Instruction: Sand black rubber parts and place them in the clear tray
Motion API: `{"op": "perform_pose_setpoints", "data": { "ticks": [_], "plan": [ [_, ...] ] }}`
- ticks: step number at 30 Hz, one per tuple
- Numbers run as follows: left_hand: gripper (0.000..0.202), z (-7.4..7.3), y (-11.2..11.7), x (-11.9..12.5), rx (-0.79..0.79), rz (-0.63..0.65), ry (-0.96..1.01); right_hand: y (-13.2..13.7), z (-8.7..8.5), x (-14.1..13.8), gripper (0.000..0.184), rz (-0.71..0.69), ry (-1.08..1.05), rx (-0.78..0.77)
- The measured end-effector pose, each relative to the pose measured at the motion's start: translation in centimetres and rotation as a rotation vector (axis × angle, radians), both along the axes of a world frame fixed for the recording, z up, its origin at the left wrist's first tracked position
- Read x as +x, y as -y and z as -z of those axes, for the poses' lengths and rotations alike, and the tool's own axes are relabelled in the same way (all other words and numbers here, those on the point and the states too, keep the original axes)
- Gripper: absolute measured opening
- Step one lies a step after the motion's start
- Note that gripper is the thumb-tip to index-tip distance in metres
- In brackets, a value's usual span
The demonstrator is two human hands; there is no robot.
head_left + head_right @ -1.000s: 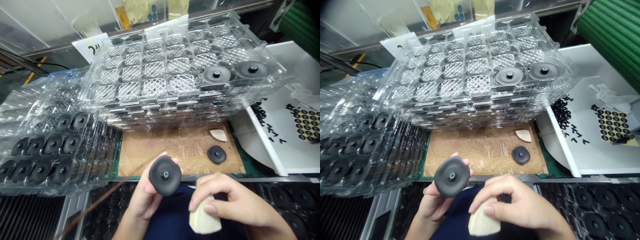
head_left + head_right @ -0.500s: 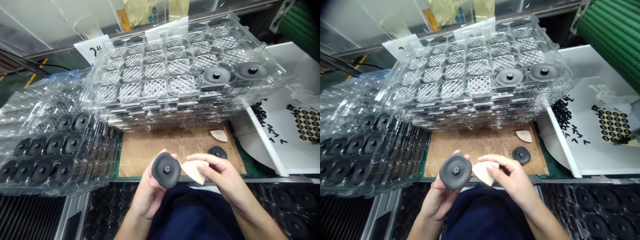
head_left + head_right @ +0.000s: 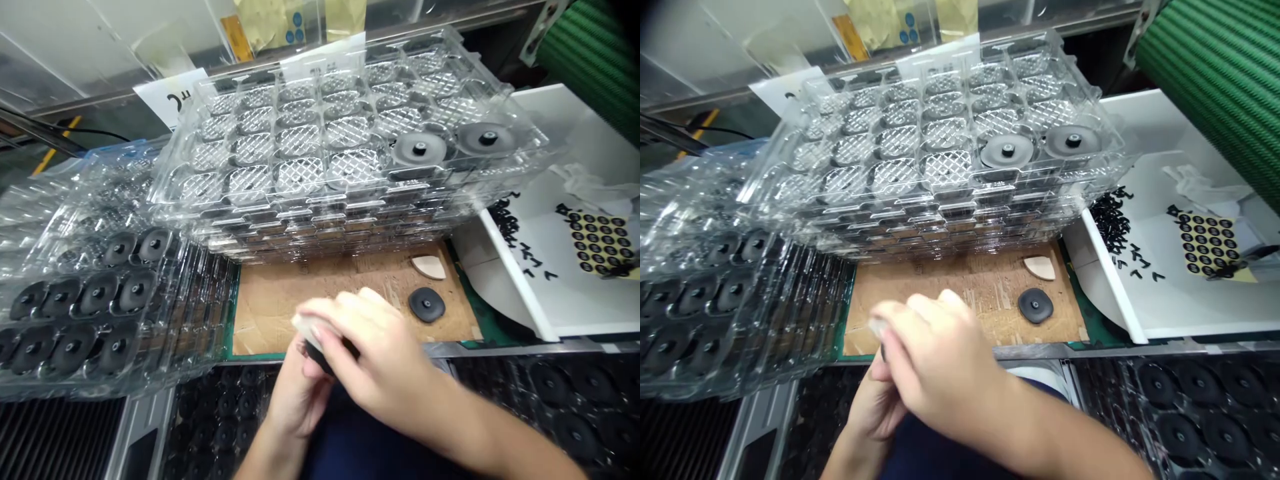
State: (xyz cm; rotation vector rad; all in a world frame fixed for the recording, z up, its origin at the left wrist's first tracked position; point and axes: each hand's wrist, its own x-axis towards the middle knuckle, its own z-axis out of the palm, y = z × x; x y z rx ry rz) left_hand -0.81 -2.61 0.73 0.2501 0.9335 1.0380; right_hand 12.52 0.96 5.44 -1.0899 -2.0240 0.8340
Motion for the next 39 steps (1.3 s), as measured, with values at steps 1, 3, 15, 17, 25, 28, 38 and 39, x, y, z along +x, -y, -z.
{"op": "perform_pose_setpoints", "data": {
  "ticks": [1,3,15,17,25,28,38,39],
  "plan": [
    [0.046,-0.2,-0.1,0.1,0.01,0.011,0.016,0.0,0.0,0.0,0.025,0.026,-0.023,0.04],
    [0.048,-0.5,-0.3,0.0,0.017,0.013,0.036,0.3,-0.1,0.4,0.024,-0.035,-0.082,0.033],
    [0.06,-1.3,-0.9,0.6,0.029,0.149,0.113,-1.1,0.1,2.7,0.033,-0.186,0.052,0.167],
    [0.05,-1.3,-0.8,0.5,0.028,0.192,0.123,-1.7,0.1,2.4,0.029,-0.324,-0.059,0.073],
    [0.043,-0.4,-0.3,0.2,-0.022,0.267,0.235,-1.6,0.6,2.8,0.028,-0.241,-0.079,0.085],
    [0.059,-0.4,-0.4,0.0,-0.016,0.27,0.297,-2.1,2.4,4.0,0.024,0.028,-0.072,-0.038],
    [0.06,-0.2,-1.2,-0.7,-0.063,0.173,0.274,1.7,8.5,5.8,0.024,0.149,-0.025,-0.545],
    [0.058,-0.1,-1.3,-0.6,-0.066,0.172,0.274,1.9,8.8,5.7,0.024,0.14,-0.026,-0.553]
  ]
}}
